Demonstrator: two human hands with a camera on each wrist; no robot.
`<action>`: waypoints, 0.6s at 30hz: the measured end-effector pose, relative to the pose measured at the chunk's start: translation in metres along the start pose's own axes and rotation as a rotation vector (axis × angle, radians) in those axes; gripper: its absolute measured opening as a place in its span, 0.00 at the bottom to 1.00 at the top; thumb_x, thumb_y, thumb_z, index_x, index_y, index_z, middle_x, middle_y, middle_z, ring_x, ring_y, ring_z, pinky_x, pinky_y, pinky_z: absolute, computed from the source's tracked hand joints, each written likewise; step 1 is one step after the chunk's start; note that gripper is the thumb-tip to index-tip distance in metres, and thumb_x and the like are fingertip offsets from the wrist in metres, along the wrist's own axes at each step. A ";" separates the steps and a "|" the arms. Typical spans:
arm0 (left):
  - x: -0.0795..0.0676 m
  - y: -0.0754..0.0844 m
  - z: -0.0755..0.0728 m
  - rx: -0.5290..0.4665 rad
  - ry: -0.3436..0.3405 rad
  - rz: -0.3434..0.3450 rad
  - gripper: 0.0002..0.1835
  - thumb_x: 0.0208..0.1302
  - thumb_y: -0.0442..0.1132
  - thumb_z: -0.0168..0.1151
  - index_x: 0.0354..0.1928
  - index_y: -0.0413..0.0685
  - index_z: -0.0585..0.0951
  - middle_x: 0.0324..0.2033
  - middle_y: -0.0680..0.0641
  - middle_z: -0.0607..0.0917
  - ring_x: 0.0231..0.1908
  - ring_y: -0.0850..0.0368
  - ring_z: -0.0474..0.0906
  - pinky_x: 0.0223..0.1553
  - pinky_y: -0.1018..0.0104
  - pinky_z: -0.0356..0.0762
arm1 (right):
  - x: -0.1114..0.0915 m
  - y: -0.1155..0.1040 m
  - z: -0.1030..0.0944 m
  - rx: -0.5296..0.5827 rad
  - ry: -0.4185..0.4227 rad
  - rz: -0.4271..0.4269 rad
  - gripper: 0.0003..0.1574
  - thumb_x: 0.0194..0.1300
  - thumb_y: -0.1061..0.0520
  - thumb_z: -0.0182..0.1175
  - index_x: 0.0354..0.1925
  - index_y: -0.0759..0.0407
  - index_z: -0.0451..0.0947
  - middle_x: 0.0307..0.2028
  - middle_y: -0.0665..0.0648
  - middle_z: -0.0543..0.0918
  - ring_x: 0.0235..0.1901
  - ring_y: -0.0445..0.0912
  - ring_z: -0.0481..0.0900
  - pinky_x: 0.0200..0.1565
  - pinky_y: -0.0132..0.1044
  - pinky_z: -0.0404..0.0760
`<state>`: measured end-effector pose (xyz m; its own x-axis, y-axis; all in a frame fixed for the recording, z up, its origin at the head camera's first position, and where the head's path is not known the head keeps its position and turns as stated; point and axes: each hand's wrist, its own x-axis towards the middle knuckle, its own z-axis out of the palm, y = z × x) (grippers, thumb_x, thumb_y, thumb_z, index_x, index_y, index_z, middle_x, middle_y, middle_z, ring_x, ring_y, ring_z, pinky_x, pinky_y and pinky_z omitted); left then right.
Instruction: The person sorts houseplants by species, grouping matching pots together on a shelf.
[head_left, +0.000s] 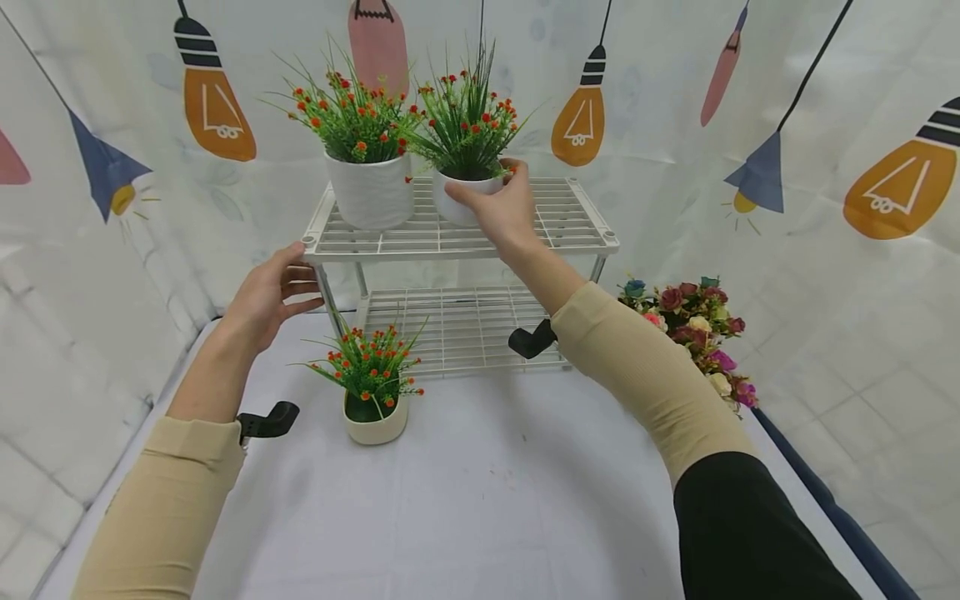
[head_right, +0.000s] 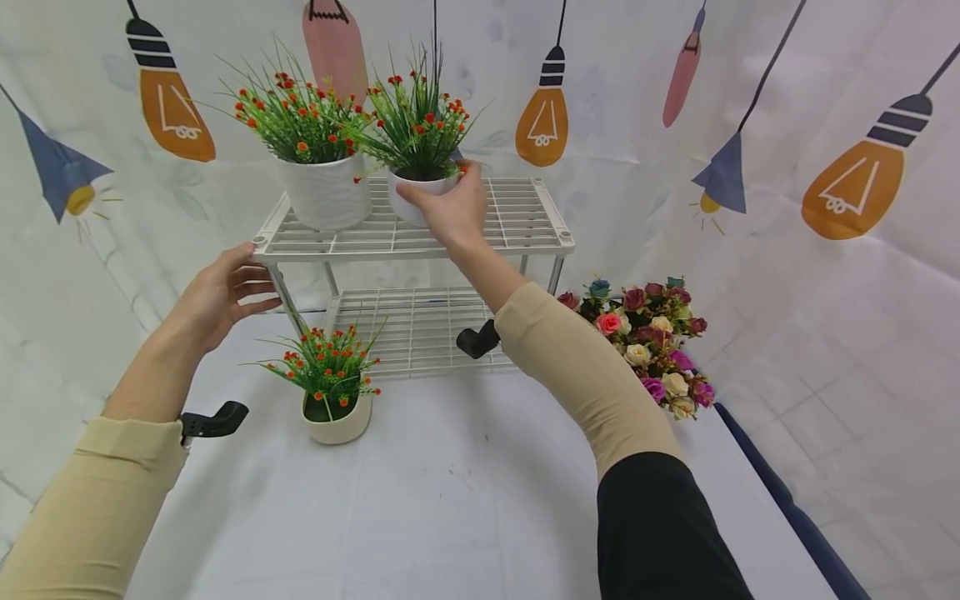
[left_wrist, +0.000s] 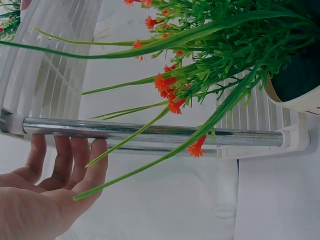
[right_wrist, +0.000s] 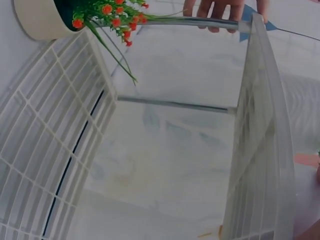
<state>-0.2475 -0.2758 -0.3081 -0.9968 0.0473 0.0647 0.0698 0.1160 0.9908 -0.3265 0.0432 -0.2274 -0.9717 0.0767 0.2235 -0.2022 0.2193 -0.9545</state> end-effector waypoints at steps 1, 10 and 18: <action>0.000 0.000 0.000 -0.002 0.000 0.000 0.25 0.79 0.64 0.46 0.58 0.53 0.75 0.53 0.48 0.73 0.53 0.55 0.73 0.48 0.68 0.80 | 0.001 0.000 0.000 -0.018 -0.001 -0.001 0.59 0.56 0.41 0.79 0.74 0.52 0.57 0.63 0.53 0.71 0.56 0.45 0.74 0.50 0.35 0.80; 0.000 0.001 0.001 -0.006 0.001 -0.006 0.25 0.78 0.64 0.46 0.59 0.53 0.75 0.53 0.48 0.73 0.52 0.55 0.73 0.49 0.67 0.80 | 0.001 0.001 -0.003 -0.056 -0.029 -0.005 0.63 0.56 0.40 0.78 0.76 0.55 0.52 0.65 0.55 0.70 0.58 0.47 0.74 0.52 0.36 0.79; 0.000 0.000 0.001 -0.010 0.005 -0.004 0.24 0.79 0.63 0.46 0.58 0.55 0.74 0.53 0.47 0.72 0.52 0.54 0.73 0.48 0.68 0.80 | -0.009 -0.003 -0.008 -0.007 -0.004 0.018 0.68 0.56 0.42 0.79 0.79 0.52 0.47 0.71 0.55 0.62 0.65 0.47 0.68 0.57 0.35 0.76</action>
<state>-0.2474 -0.2749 -0.3077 -0.9972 0.0423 0.0612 0.0654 0.1065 0.9922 -0.3159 0.0497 -0.2249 -0.9756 0.0773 0.2053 -0.1836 0.2247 -0.9570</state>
